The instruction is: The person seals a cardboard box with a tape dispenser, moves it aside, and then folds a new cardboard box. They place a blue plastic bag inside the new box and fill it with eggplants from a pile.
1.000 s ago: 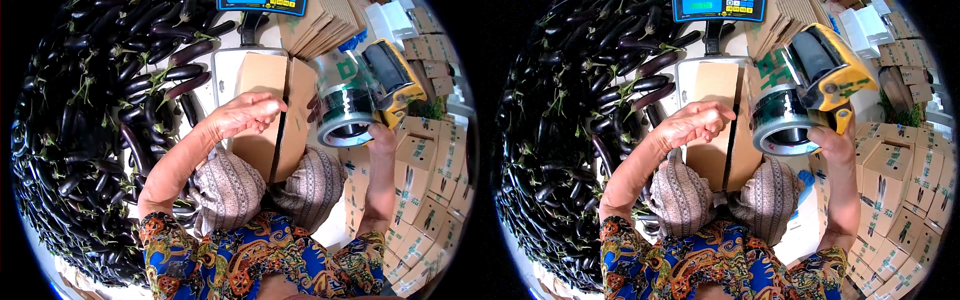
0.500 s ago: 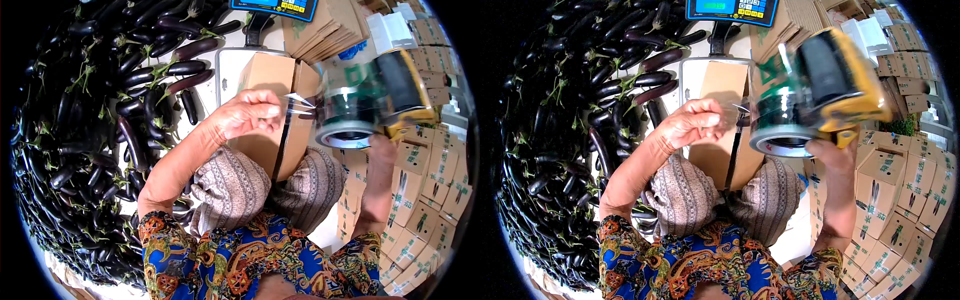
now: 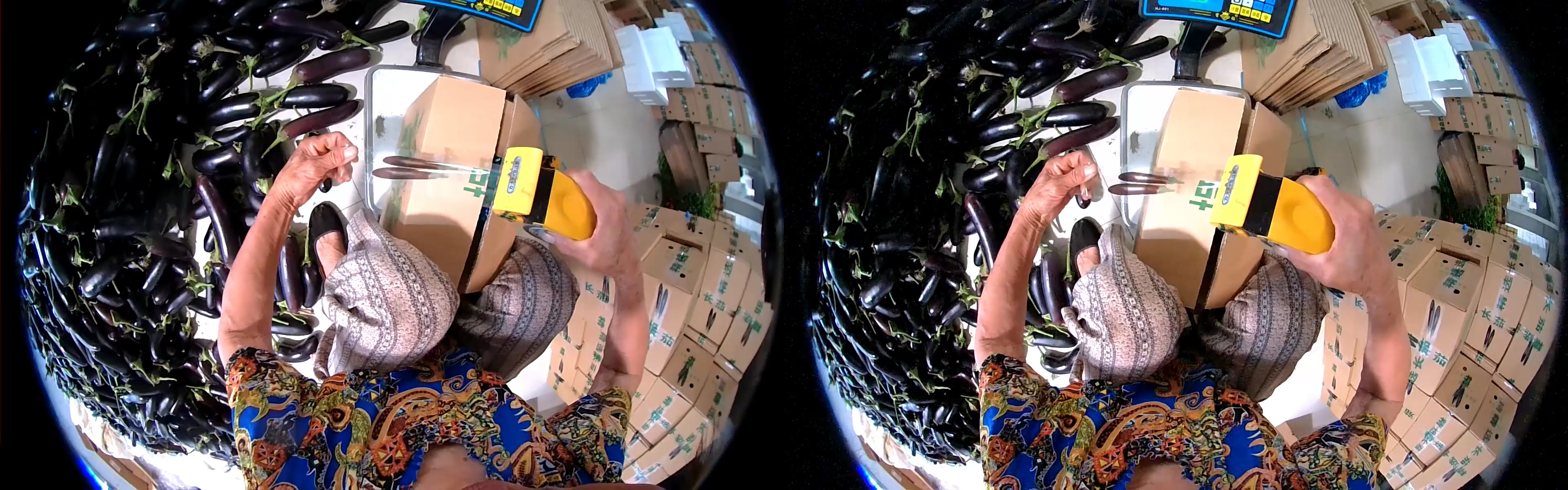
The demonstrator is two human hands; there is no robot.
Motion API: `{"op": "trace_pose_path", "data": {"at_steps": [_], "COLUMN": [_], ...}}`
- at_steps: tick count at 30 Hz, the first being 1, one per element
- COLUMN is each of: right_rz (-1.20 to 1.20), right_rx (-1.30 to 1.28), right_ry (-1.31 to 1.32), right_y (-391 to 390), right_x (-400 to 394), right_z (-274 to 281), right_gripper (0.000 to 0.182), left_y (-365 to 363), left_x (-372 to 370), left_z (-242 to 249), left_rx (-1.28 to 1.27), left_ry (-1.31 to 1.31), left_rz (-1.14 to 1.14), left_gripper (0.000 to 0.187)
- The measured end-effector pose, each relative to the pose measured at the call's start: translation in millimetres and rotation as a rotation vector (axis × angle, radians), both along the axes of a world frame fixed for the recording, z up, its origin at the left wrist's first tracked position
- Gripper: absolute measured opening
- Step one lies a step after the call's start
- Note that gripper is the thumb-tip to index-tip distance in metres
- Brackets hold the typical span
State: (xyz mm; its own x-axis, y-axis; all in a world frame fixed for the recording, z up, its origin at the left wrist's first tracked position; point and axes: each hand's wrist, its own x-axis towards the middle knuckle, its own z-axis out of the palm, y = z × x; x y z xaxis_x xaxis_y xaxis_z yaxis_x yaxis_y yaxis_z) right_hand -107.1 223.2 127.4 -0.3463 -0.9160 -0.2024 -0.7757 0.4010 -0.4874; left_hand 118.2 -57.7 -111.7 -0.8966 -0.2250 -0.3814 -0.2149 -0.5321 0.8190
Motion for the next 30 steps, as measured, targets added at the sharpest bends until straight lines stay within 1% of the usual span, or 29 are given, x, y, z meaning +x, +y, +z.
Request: {"op": "trace_pose_path", "data": {"at_steps": [4,5,8,9,12,13,14,16,18,20,22,24,28,29,30], "right_rz": [0.052,0.058,0.062,0.061,0.069,0.077,0.085,0.083,0.084,0.076,0.044,0.063,0.075,0.077,0.081], "right_rx": [0.025,0.025,0.071,0.082,0.099,0.093,0.085,0.117,0.120,0.095,0.098,0.081,0.071,0.071,0.071], "right_ry": [0.098,0.110,0.108,0.110,0.124,0.132,0.140,0.173,0.184,0.175,0.147,0.132,0.157,0.168,0.180], "right_y": [0.1,-0.1,-0.2,-0.4,-1.6,-1.3,-0.8,2.8,3.8,6.7,8.8,3.9,8.6,10.1,9.8], "right_x": [-3.0,-3.5,-3.8,-3.3,-2.1,-2.6,-3.3,-3.7,-4.2,-3.5,-2.8,-4.8,-2.7,-2.9,-6.2], "right_z": [-7.9,-10.3,-12.3,-13.4,-15.9,-17.7,-19.8,-27.3,-32.3,-35.7,-36.2,-36.6,-35.8,-36.5,-37.1], "right_gripper": [0.057,0.057,0.058,0.058,0.056,0.056,0.055,0.055,0.055,0.055,0.055,0.055,0.053,0.054,0.054], "left_y": [7.7,9.4,14.5,19.9,33.4,40.4,44.5,60.7,83.2,99.9,98.3,96.9,91.4,94.0,96.6], "left_x": [-10.8,-12.5,-11.8,-13.1,-17.7,-20.5,-21.7,-29.6,-45.6,-60.7,-60.1,-63.1,-58.2,-49.3,-43.3], "left_z": [0.7,-3.9,-6.5,-9.6,-24.6,-26.8,-35.0,-45.1,-51.7,-56.7,-45.4,-49.3,-73.5,-89.8,-101.7], "left_rx": [-0.183,-0.261,-0.280,-0.380,-0.534,-0.581,-0.641,-0.806,-0.926,-1.094,-1.173,-1.240,-1.363,-1.330,-1.291], "left_ry": [0.040,0.058,-0.052,-0.046,-0.006,-0.030,-0.018,-0.008,-0.090,-0.089,-0.161,-0.272,-0.239,-0.286,-0.301], "left_rz": [0.114,0.100,0.084,0.113,0.213,0.261,0.262,0.289,0.279,0.265,0.169,0.079,-0.043,-0.176,-0.115], "left_gripper": [0.025,0.026,0.028,0.031,0.031,0.031,0.031,0.026,0.026,0.022,0.020,0.019,0.013,0.013,0.014]}}
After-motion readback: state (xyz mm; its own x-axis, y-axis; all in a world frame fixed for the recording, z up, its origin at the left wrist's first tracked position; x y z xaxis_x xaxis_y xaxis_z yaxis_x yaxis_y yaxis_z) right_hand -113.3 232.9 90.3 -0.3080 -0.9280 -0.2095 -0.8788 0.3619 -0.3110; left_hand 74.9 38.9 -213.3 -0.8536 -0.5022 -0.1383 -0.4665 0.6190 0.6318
